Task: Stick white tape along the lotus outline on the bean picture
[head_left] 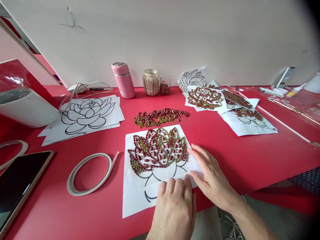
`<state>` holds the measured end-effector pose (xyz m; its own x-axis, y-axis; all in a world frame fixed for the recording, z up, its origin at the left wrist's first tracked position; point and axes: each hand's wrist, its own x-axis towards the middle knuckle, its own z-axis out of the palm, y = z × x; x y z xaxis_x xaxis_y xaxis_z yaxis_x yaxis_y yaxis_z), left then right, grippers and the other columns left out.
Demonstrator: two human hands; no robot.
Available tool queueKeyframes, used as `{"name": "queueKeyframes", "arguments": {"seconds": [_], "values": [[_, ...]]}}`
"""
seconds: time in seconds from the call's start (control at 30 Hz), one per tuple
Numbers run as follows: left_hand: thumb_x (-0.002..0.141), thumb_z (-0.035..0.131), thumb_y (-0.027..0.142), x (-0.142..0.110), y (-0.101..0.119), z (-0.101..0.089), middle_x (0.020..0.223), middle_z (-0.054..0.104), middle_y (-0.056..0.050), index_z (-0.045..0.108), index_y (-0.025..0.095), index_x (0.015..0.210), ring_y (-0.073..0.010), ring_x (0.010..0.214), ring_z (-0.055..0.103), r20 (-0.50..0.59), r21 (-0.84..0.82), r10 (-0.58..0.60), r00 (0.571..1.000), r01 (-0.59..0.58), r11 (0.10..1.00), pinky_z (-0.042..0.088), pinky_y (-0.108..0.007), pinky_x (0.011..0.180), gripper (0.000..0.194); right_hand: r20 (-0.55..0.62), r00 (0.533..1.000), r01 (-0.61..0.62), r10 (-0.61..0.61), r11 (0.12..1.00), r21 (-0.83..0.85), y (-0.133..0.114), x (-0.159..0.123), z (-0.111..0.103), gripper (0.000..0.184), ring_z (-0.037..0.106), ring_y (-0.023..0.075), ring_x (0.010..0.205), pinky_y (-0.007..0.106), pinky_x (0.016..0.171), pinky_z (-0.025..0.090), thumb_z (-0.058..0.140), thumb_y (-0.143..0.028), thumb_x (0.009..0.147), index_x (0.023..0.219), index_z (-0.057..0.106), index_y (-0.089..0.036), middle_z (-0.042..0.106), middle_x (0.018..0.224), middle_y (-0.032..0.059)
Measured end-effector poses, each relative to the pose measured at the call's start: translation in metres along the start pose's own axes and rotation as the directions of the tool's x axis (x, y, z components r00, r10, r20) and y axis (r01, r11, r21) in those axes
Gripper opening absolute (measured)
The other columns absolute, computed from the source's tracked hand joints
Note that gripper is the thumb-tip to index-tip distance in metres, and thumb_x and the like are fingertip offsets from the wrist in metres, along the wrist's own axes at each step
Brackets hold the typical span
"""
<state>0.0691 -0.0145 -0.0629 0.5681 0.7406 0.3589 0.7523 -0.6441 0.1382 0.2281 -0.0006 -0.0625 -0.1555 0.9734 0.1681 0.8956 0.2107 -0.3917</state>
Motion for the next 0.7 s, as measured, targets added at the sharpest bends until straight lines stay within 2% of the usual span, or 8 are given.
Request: {"name": "queueKeyframes", "arguments": {"seconds": [0.1, 0.23, 0.37, 0.5, 0.7], "values": [[0.08, 0.043, 0.019, 0.0004, 0.0003, 0.0004, 0.076, 0.057, -0.005, 0.054, 0.01, 0.108, -0.0165, 0.064, 0.05, 0.008, -0.001, -0.004, 1.0, 0.004, 1.0, 0.041, -0.032, 0.056, 0.032, -0.013, 1.0, 0.002, -0.002, 1.0, -0.01, 0.0001, 0.0006, 0.0012, 0.048, 0.023, 0.0203, 0.129, 0.041, 0.103, 0.03, 0.033, -0.02, 0.086, 0.134, 0.026, -0.024, 0.028, 0.139, 0.0058], [0.08, 0.044, 0.019, 0.0001, 0.0003, -0.0005, 0.075, 0.057, -0.005, 0.054, 0.01, 0.108, -0.0165, 0.064, 0.05, 0.003, 0.001, -0.001, 1.0, 0.001, 1.0, 0.041, -0.032, 0.056, 0.032, -0.033, 0.999, 0.002, -0.003, 1.0, -0.028, 0.0014, 0.0014, 0.0037, 0.048, 0.025, 0.0217, 0.128, 0.042, 0.102, 0.031, 0.036, -0.025, 0.087, 0.133, 0.028, -0.023, 0.029, 0.138, 0.0063], [0.081, 0.042, 0.019, 0.0005, 0.0002, -0.0004, 0.076, 0.057, -0.005, 0.055, 0.011, 0.108, -0.0161, 0.065, 0.049, -0.01, 0.004, -0.013, 1.0, 0.013, 1.0, 0.041, -0.032, 0.057, 0.031, -0.047, 0.999, 0.0, -0.002, 1.0, -0.029, 0.0035, 0.0015, 0.0058, 0.046, 0.025, 0.0202, 0.128, 0.042, 0.102, 0.03, 0.033, -0.021, 0.087, 0.133, 0.029, -0.023, 0.03, 0.138, 0.0054], [0.08, 0.043, 0.019, 0.0007, 0.0002, 0.0014, 0.076, 0.057, -0.005, 0.055, 0.011, 0.107, -0.016, 0.064, 0.049, -0.014, 0.003, -0.008, 1.0, 0.008, 1.0, 0.041, -0.032, 0.056, 0.03, -0.053, 0.999, -0.005, 0.004, 1.0, -0.022, 0.0035, 0.001, 0.0067, 0.048, 0.023, 0.0209, 0.129, 0.042, 0.103, 0.029, 0.035, -0.025, 0.087, 0.134, 0.026, -0.022, 0.028, 0.139, 0.0057], [0.08, 0.044, 0.019, -0.0008, 0.0008, 0.0004, 0.075, 0.056, -0.004, 0.056, 0.011, 0.107, -0.0156, 0.064, 0.049, -0.027, 0.006, -0.008, 1.0, 0.008, 1.0, 0.041, -0.031, 0.056, 0.03, -0.063, 0.998, -0.011, 0.011, 1.0, 0.014, 0.0021, -0.0005, 0.0048, 0.05, 0.023, 0.02, 0.129, 0.041, 0.104, 0.029, 0.034, -0.021, 0.086, 0.135, 0.024, -0.023, 0.028, 0.139, 0.0046]]}}
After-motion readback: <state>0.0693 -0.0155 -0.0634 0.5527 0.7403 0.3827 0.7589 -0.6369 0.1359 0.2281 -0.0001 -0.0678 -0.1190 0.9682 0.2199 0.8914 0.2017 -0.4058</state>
